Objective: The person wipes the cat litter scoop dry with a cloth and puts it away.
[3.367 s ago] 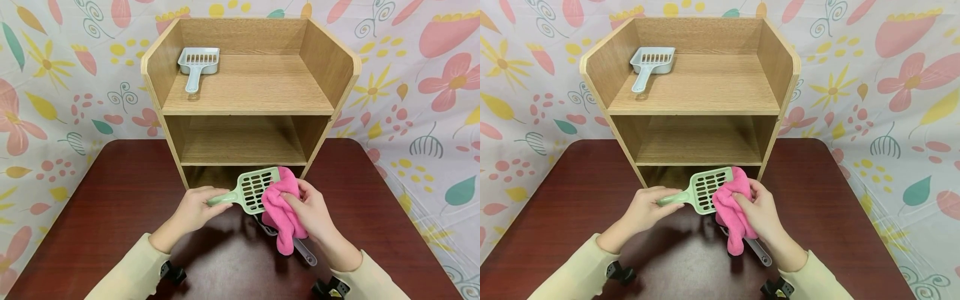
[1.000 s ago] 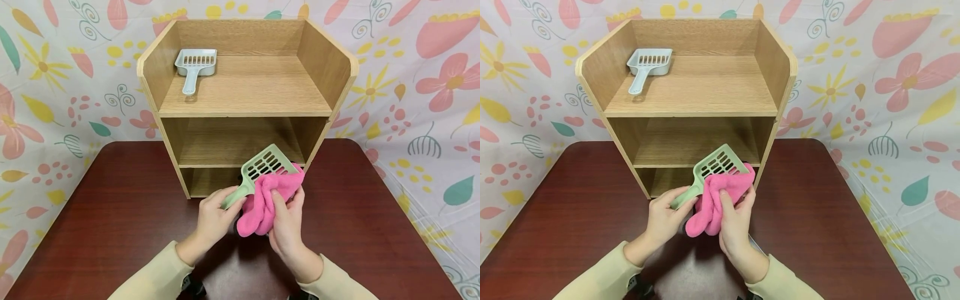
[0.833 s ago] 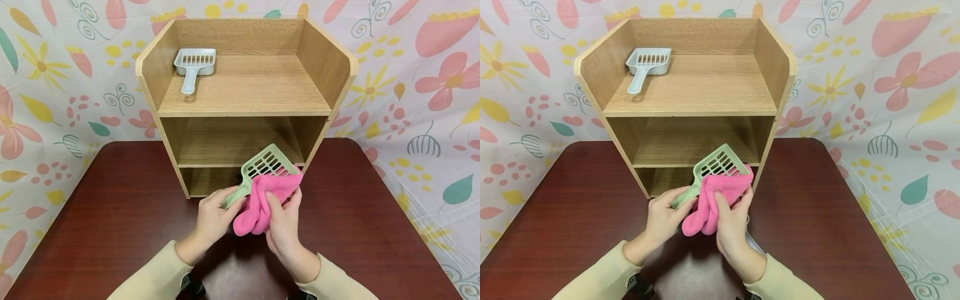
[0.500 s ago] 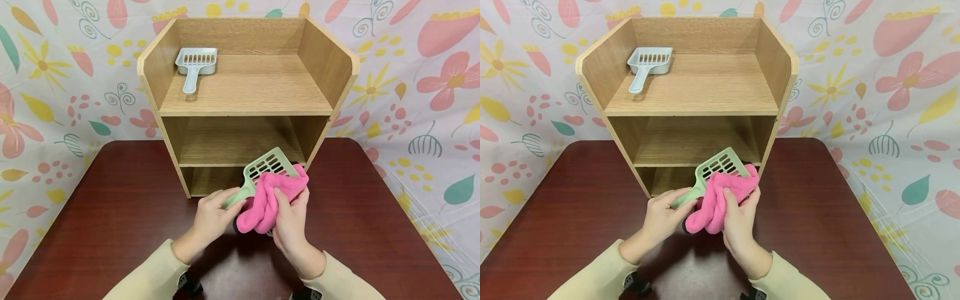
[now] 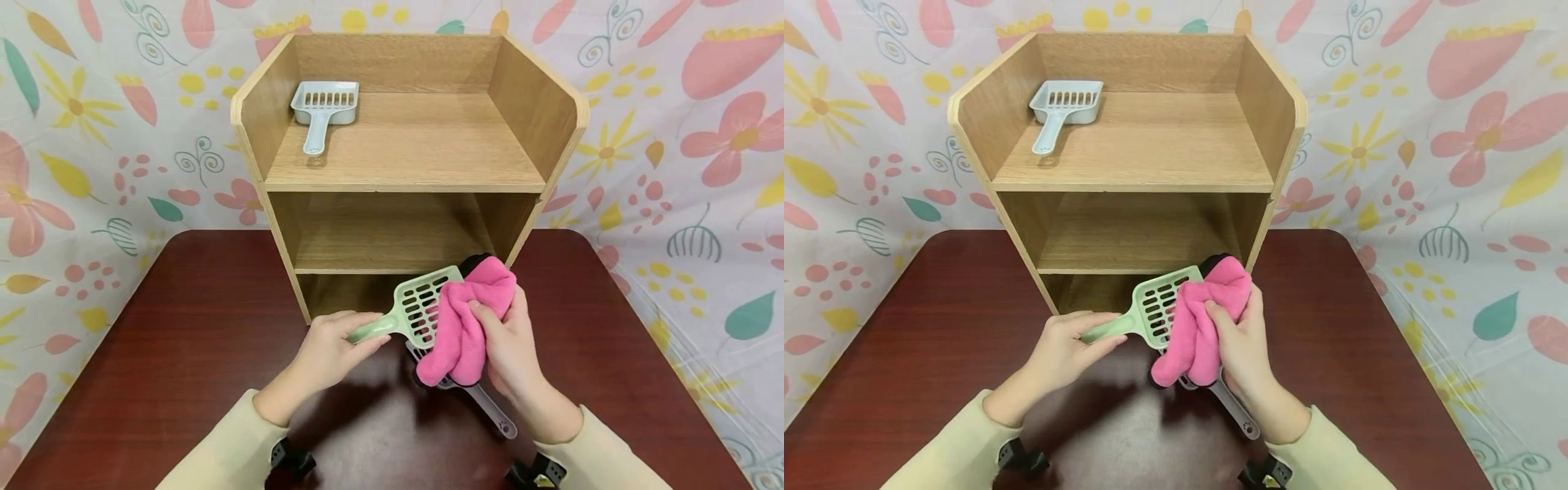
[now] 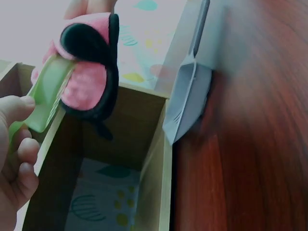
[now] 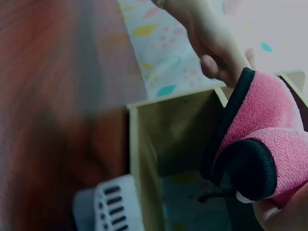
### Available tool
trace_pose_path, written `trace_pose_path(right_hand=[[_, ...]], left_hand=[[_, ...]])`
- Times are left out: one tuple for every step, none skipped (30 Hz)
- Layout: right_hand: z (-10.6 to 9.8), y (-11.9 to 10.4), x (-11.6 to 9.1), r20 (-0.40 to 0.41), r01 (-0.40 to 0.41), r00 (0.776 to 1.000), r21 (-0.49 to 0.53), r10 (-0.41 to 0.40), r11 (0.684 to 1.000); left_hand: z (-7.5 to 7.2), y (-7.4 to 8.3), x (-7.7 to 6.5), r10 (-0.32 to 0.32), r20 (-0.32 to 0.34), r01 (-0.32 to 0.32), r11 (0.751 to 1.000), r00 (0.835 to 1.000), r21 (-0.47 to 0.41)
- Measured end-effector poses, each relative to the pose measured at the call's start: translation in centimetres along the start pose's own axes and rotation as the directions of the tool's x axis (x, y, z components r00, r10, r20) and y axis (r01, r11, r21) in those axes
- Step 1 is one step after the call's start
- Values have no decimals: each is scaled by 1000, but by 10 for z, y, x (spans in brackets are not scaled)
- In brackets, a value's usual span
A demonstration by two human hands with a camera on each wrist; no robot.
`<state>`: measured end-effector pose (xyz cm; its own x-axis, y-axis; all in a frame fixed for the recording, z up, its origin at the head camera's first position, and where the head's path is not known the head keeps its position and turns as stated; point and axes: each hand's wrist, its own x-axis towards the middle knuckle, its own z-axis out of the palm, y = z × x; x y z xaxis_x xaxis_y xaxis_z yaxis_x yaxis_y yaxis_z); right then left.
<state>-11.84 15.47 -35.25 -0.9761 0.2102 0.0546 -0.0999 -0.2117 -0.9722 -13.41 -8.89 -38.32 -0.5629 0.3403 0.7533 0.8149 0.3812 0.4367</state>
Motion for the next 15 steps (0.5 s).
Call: trace_pose_path(right_hand=[[-3, -2, 1, 11, -3, 1000, -14, 3, 1000], [-6, -4, 1, 29, -6, 1000, -27, 7, 1000], [-9, -5, 2, 58, -14, 998, -40, 16, 999], [-11, -7, 2, 87, -25, 996, -50, 29, 998], [-13, -7, 2, 122, -35, 992, -64, 43, 997], [-15, -7, 2, 156, -46, 986, -80, 58, 996], [-16, -7, 2, 189, -54, 979, -98, 72, 994], [-16, -6, 1, 214, -59, 973, -118, 83, 991], [-16, -5, 1, 235, -61, 968, -143, 93, 988], [-16, -4, 1, 245, -59, 964, -172, 100, 983], [-15, -2, 1, 257, -47, 961, -206, 100, 977], [-15, -1, 1, 269, -32, 958, -241, 98, 970], [-14, 0, 2, 279, -17, 956, -272, 96, 962], [-13, 1, 2, 287, -2, 953, -301, 92, 954], [-12, 2, 3, 293, 14, 952, -327, 88, 945]], left_hand=[[-1, 0, 0, -2, 12, 2, 1000, 1000, -9], [-3, 0, 0, -7, 23, 7, 1000, 1000, -21], [-4, -1, 0, -12, 32, 13, 999, 999, -29], [-5, -1, 0, -16, 40, 17, 999, 999, -40], [-6, -1, 0, -15, 45, 18, 999, 999, -48], [-7, -2, -1, -15, 48, 17, 999, 999, -52], [-6, -2, -1, -12, 53, 15, 998, 999, -53], [-6, -2, -1, -9, 56, 12, 999, 998, -52], [-5, -2, -1, -2, 58, 5, 999, 998, -49], [-4, -2, -1, 7, 60, -4, 999, 998, -48], [-3, -2, -1, 15, 60, -12, 999, 998, -42], [-1, -1, -1, 21, 60, -19, 999, 998, -35], [0, -1, -1, 25, 58, -23, 999, 998, -30], [0, 0, -1, 30, 58, -28, 999, 998, -26], [1, 1, -1, 33, 59, -32, 999, 998, -24]])
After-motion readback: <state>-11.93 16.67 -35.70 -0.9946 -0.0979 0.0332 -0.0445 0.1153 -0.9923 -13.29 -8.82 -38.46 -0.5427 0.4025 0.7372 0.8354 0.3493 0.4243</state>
